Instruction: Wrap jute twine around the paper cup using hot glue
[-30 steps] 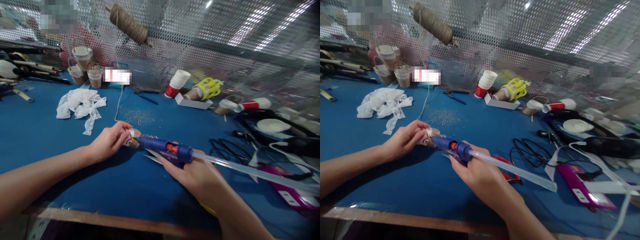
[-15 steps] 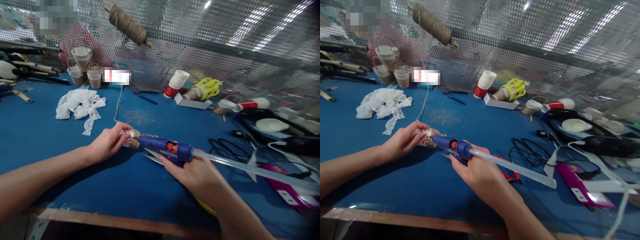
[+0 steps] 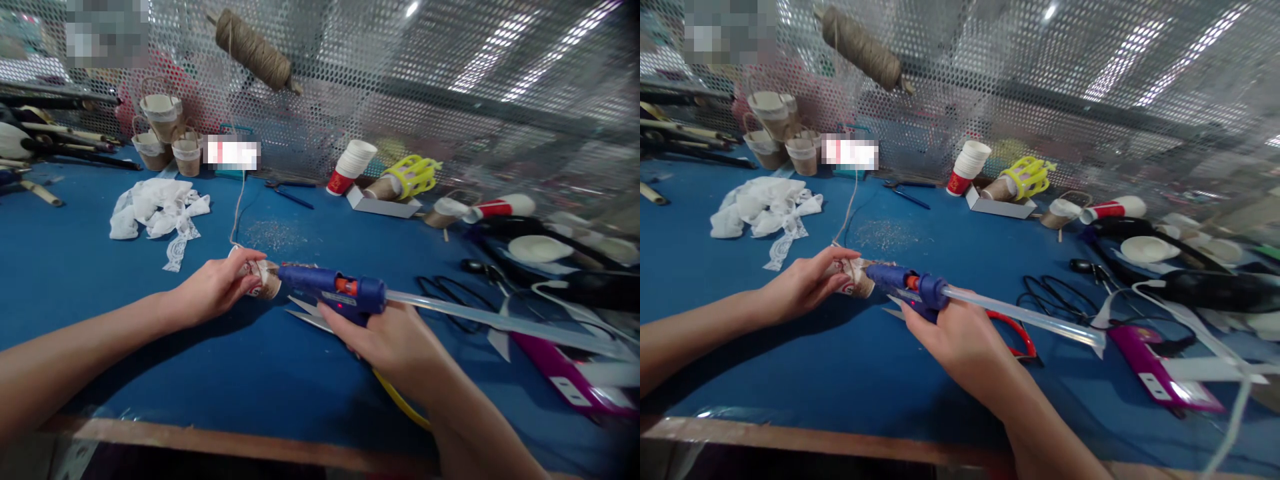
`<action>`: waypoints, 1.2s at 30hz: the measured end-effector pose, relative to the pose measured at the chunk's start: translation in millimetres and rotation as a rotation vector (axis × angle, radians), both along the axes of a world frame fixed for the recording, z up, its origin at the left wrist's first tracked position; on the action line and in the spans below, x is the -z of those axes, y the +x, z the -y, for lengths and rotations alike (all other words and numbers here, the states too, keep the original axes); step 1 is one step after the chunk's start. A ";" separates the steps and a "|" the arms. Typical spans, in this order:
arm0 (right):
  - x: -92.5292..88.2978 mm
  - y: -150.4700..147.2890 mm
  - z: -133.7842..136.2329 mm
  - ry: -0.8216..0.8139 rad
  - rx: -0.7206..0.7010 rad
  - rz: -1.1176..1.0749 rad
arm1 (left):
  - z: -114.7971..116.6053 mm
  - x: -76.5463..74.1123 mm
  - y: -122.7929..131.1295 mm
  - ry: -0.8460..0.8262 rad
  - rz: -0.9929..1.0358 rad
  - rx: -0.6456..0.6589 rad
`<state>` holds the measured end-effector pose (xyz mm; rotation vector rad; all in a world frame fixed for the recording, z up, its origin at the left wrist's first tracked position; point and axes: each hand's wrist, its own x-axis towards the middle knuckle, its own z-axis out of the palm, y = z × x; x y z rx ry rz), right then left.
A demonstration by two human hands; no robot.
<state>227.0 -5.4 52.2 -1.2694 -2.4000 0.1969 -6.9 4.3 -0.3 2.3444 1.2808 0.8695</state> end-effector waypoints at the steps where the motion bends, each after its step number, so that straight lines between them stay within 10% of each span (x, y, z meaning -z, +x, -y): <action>1: 1.8 0.0 -0.3 -0.025 0.015 0.010 | -0.2 0.2 -0.3 0.007 -0.002 0.009; 9: -2.3 -7.2 2.4 -0.182 0.182 -0.034 | -1.1 0.9 -2.2 0.030 -0.031 0.059; 36: -5.6 -3.7 5.5 -0.167 0.029 0.008 | -0.3 -5.3 -2.2 -0.077 -0.019 0.004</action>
